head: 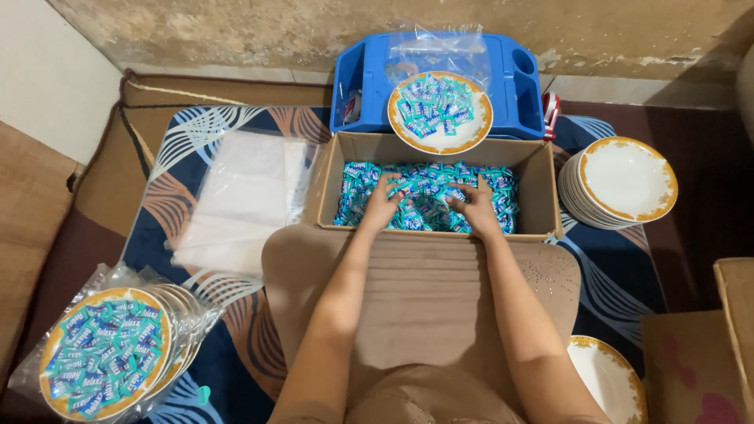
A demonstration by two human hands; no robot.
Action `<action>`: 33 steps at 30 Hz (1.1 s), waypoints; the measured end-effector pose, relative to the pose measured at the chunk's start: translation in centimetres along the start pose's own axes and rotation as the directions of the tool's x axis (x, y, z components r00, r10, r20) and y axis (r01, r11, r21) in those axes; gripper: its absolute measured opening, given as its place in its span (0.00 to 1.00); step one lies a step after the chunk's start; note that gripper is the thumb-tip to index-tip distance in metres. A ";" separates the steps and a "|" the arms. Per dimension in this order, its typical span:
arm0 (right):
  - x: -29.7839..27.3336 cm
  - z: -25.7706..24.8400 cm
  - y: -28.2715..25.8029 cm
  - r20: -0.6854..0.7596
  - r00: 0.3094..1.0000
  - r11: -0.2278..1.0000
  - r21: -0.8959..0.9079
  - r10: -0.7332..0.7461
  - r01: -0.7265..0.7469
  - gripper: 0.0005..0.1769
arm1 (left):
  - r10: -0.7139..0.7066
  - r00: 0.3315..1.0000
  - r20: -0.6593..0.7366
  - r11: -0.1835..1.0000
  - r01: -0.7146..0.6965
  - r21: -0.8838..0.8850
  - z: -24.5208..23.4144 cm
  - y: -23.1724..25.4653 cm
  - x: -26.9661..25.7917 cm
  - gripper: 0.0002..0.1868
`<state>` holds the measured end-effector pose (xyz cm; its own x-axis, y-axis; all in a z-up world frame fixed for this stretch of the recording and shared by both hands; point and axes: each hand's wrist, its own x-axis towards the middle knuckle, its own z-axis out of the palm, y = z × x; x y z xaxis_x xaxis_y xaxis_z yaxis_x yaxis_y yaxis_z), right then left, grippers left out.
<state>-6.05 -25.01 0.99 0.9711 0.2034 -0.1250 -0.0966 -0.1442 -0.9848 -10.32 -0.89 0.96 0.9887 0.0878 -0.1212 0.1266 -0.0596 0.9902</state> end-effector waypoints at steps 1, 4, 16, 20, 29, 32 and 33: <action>-0.1 0.1 -0.2 -0.001 1.000 1.000 -0.001 -0.002 0.002 0.27 | 0.002 1.000 0.000 1.000 -0.002 0.000 0.0 -1.5 0.8 0.24; -0.6 0.1 -0.8 -0.006 0.999 0.999 0.008 -0.039 0.039 0.27 | 0.105 0.994 -0.025 0.994 -0.104 0.015 0.2 -4.3 2.1 0.13; -0.7 0.3 -1.7 -0.028 0.999 0.993 -0.117 -0.029 0.026 0.24 | 0.518 0.763 -0.387 0.852 -0.420 0.311 1.7 5.4 3.8 0.13; -0.8 0.6 -1.6 -0.029 0.999 0.996 -0.091 -0.022 0.019 0.23 | 0.597 0.800 -0.059 0.658 -0.446 0.606 2.3 6.7 8.5 0.12; -0.2 0.6 -0.8 -0.035 0.999 1.000 -0.009 0.008 -0.009 0.23 | 0.313 0.945 -0.097 0.650 -0.139 0.747 1.7 5.5 14.8 0.21; 0.1 0.3 -0.1 -0.033 0.999 1.000 0.023 0.016 -0.015 0.23 | 0.413 0.892 -0.186 0.618 -0.124 0.777 1.2 6.6 12.5 0.13; 0.2 0.2 0.2 -0.040 0.999 0.999 0.049 0.018 -0.016 0.24 | 0.463 0.847 -0.260 0.663 -0.136 0.736 1.1 7.0 11.7 0.10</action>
<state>-5.96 -24.77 0.77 0.9772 0.1620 -0.1376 -0.1224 -0.1000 -0.9874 2.18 -1.36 6.39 0.8757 0.3053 0.3741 0.0077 -0.7835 0.6213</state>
